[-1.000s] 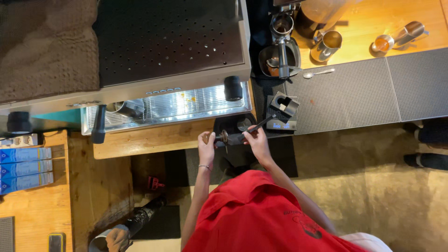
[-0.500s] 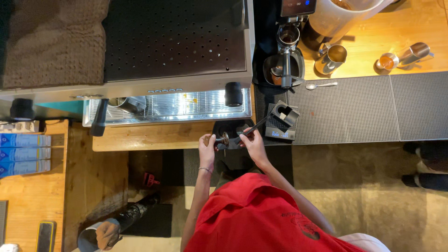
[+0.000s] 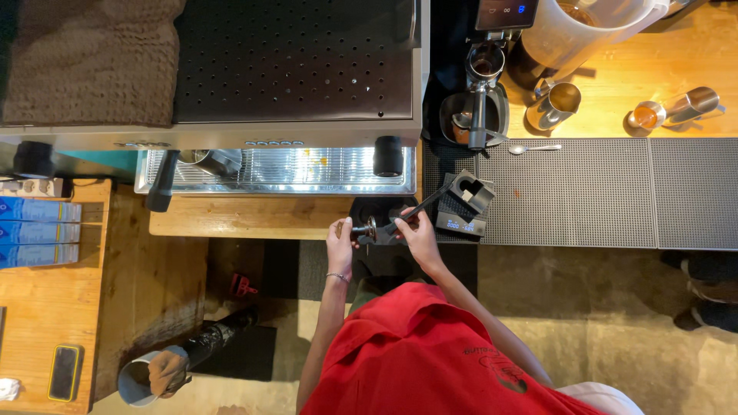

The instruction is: The person prepares espresso by dosing ground coffee into a portafilter, tamping the grounds, and locking the portafilter into the espresso machine. The person repeats this process multiple times, cleaning the portafilter between cycles.

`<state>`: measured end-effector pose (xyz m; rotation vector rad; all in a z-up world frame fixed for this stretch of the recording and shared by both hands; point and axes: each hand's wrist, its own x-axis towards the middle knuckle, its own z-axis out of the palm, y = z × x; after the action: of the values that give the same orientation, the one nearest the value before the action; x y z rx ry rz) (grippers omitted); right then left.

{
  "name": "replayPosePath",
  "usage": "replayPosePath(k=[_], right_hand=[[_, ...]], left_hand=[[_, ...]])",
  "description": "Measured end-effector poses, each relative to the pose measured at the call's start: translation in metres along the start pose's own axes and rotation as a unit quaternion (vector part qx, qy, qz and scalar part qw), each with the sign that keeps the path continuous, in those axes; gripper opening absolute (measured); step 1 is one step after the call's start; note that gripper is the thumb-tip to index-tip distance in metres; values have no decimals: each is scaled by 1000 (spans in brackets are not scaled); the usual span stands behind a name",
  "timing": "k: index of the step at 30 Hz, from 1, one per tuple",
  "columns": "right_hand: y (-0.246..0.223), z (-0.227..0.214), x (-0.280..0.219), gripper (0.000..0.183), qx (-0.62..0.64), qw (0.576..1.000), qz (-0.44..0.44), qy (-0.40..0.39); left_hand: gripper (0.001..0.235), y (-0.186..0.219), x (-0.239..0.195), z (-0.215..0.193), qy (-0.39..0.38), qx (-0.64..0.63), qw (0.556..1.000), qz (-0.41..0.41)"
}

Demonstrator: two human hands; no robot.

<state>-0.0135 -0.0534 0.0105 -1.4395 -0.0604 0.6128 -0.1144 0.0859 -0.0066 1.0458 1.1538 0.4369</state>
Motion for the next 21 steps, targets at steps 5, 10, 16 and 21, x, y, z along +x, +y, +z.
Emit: replayPosePath(k=[5, 10, 16, 21], right_hand=[[-9, 0, -1, 21, -1, 1000, 2, -11], [-6, 7, 1, 22, -10, 999, 6, -37], [6, 34, 0, 22, -49, 995, 16, -87], [18, 76, -8, 23, -67, 983, 36, -168]], left_hand=[[22, -5, 3, 1, 2, -6, 1000, -10], [19, -8, 3, -6, 25, -36, 999, -15], [19, -14, 6, -33, 62, -72, 995, -34], [16, -36, 21, -77, 128, -131, 982, -35]])
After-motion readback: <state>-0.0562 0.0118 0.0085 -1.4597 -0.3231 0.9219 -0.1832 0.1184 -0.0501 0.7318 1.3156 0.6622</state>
